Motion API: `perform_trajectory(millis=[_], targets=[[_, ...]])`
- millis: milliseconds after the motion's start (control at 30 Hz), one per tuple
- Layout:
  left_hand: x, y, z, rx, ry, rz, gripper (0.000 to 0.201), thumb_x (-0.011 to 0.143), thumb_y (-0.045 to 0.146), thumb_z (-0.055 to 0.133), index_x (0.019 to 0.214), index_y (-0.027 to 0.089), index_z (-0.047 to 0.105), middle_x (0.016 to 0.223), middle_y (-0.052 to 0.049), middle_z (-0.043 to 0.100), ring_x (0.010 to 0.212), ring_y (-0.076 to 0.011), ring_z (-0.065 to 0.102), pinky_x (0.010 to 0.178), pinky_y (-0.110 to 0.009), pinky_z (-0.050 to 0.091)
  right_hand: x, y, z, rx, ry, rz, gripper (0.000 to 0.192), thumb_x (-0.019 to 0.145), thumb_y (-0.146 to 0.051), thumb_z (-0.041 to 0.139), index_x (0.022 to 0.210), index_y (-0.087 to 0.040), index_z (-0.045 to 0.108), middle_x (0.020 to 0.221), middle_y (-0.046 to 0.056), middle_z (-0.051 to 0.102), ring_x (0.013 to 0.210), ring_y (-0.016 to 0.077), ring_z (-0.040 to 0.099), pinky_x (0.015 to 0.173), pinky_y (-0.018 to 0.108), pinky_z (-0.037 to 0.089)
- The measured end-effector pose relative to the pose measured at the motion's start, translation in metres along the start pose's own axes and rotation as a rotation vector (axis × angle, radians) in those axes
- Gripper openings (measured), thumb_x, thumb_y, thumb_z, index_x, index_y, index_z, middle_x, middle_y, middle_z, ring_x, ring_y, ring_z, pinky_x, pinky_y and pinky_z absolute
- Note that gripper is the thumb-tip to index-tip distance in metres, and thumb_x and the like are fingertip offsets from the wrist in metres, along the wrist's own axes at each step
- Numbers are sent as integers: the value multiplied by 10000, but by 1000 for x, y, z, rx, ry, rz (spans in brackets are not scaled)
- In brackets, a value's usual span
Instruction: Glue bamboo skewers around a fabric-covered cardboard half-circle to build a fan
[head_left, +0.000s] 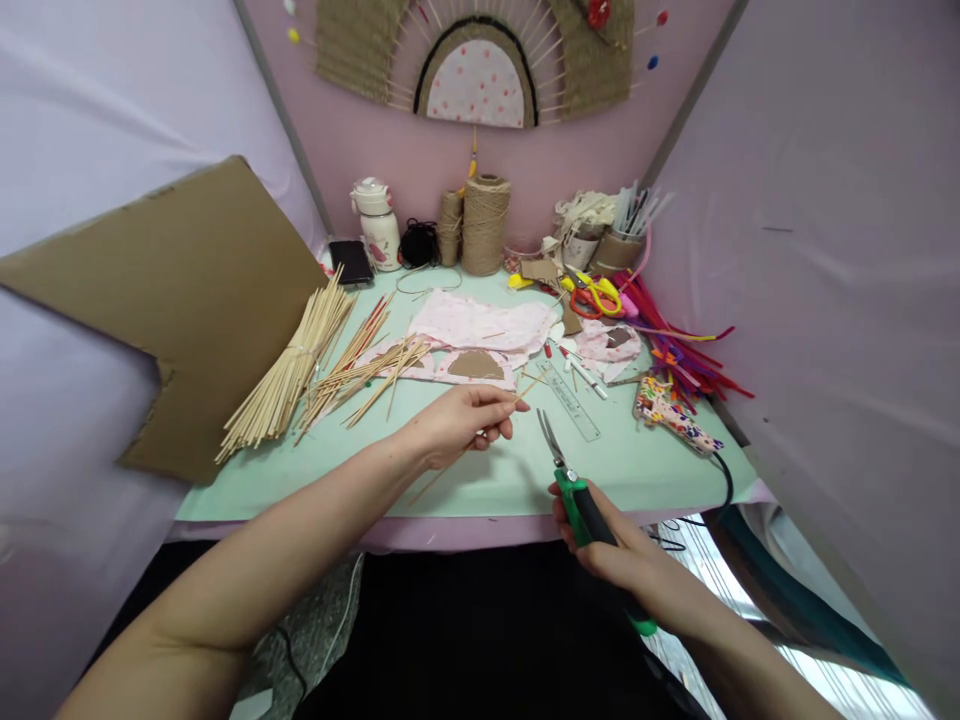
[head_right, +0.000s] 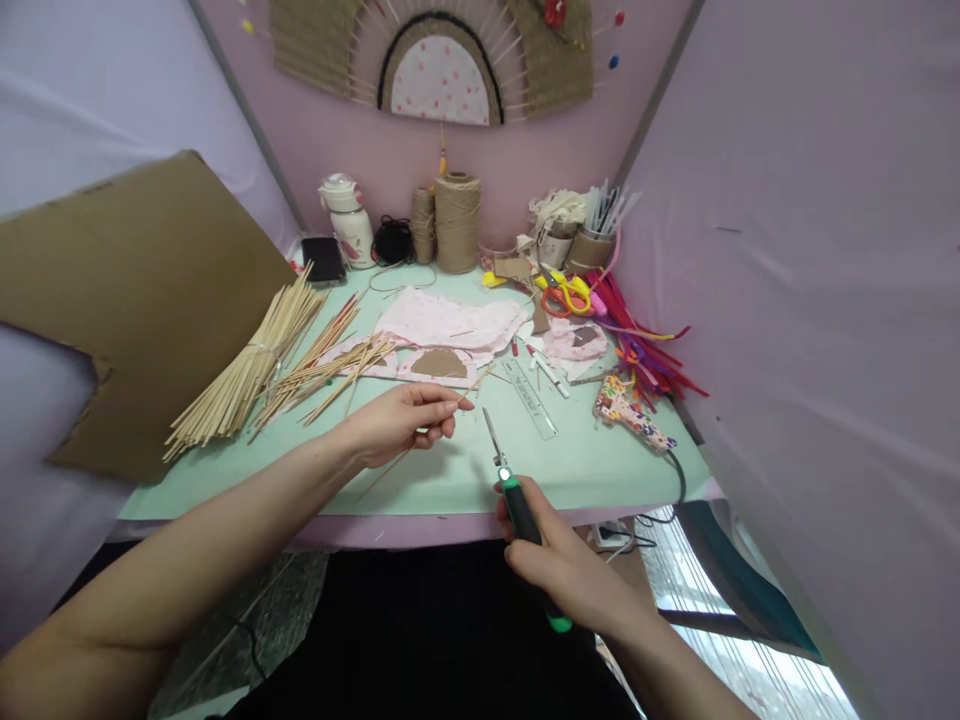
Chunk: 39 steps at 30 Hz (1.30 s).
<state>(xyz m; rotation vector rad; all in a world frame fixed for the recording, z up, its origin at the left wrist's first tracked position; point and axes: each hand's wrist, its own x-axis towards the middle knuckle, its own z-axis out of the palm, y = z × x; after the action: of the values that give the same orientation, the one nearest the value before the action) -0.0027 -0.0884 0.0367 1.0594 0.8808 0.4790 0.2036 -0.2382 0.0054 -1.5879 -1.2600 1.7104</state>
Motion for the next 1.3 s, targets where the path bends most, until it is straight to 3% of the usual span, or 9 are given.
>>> perform_trajectory(millis=[233,633,967,1300], targets=[[-1,-16,8,65,-66,-64,282,733,319,711,897,95,662,602,11,588,437,-32,314,462,-223,177,4,1,-1,-43,-33,4,468,759,-319,547,1221,-263,500,1092,23,568,1036,247,531,913,387,400],[-1,-20,10,202,-139,-131,335,760,392,670,944,113,653,575,37,556,440,-37,301,473,-237,167,6,-5,-1,-51,-87,26,621,741,-307,540,1348,-268,413,1132,17,533,1079,249,481,940,384,355],[1,-22,9,211,-167,-144,251,809,342,604,929,124,635,549,54,531,420,-33,273,457,-233,152,6,-7,1,-51,-84,41,601,730,-302,540,1321,-254,446,1106,22,544,1067,250,482,907,372,364],[0,-23,9,198,-182,-143,272,782,363,630,920,128,632,551,52,535,421,-33,269,447,-229,144,5,-9,4,-57,-72,77,392,731,-287,528,1121,-257,515,999,-4,547,947,206,493,793,321,372]])
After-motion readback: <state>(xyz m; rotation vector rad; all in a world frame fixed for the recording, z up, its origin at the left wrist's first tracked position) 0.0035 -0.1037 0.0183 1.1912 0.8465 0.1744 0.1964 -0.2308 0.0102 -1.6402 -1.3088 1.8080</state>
